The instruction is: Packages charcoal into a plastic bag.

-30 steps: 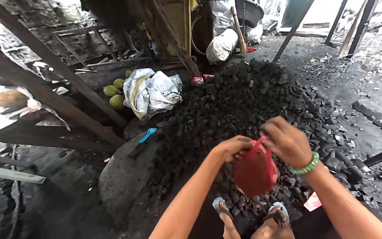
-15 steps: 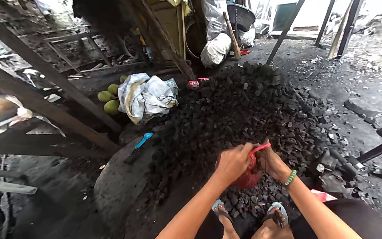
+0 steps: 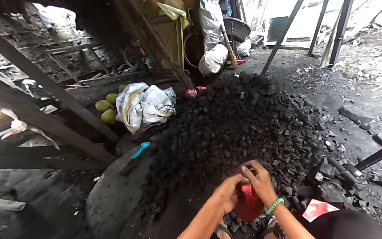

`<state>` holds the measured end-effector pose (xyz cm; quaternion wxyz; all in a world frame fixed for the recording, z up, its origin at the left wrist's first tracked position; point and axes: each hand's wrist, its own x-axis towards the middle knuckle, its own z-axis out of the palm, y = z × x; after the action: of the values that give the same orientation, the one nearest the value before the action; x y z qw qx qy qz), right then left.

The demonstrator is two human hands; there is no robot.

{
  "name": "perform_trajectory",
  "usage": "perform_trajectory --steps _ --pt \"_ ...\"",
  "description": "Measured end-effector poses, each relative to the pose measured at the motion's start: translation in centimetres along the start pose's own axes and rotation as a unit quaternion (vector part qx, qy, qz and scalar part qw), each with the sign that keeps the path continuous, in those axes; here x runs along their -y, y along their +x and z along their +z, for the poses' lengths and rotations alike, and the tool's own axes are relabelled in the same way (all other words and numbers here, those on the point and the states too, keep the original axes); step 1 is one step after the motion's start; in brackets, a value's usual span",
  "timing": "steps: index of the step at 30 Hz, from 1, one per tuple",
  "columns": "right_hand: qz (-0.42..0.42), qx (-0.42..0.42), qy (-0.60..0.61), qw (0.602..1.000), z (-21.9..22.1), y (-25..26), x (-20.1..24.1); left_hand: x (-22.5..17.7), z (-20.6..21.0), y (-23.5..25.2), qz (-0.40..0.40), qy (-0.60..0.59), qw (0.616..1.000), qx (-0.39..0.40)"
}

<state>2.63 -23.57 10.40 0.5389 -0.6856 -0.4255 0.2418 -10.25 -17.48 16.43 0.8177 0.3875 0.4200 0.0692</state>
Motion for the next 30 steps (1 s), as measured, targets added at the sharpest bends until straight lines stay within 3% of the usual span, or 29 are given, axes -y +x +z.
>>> perform_trajectory --steps 5,9,12,15,20,23,25,28,30 --pt "-0.149 -0.101 -0.083 0.98 1.6 -0.4 -1.1 0.8 0.7 0.3 -0.01 -0.166 0.985 -0.047" --pt "-0.19 -0.056 0.028 0.98 0.3 -0.1 -1.2 0.4 0.3 0.0 0.002 -0.237 0.97 -0.063" --pt "-0.255 -0.006 -0.051 0.966 -0.7 0.0 -0.8 0.5 0.3 -0.3 0.032 -0.259 0.965 -0.022" --pt "-0.267 0.019 -0.111 0.957 -1.2 0.1 -0.9 1.6 0.1 0.3 0.055 -0.266 0.961 0.05" --pt "-0.26 -0.003 -0.072 0.963 -1.2 -0.1 -1.8 2.3 -0.1 0.7 0.058 -0.32 0.941 0.092" --pt "-0.27 -0.028 -0.046 0.962 -0.5 -0.2 -2.2 1.7 0.2 0.1 0.078 -0.219 0.972 0.016" --pt "-0.26 -0.055 -0.024 0.964 -0.1 -0.3 -2.7 1.6 0.0 -0.1 0.086 -0.139 0.986 0.006" --pt "-0.251 -0.074 -0.038 0.964 0.0 -0.1 -3.8 1.9 -0.1 -0.4 0.098 -0.058 0.993 -0.005" --pt "-0.233 -0.074 -0.055 0.968 -0.2 0.0 -3.7 2.0 -0.1 -0.7 0.143 0.071 0.987 -0.016"
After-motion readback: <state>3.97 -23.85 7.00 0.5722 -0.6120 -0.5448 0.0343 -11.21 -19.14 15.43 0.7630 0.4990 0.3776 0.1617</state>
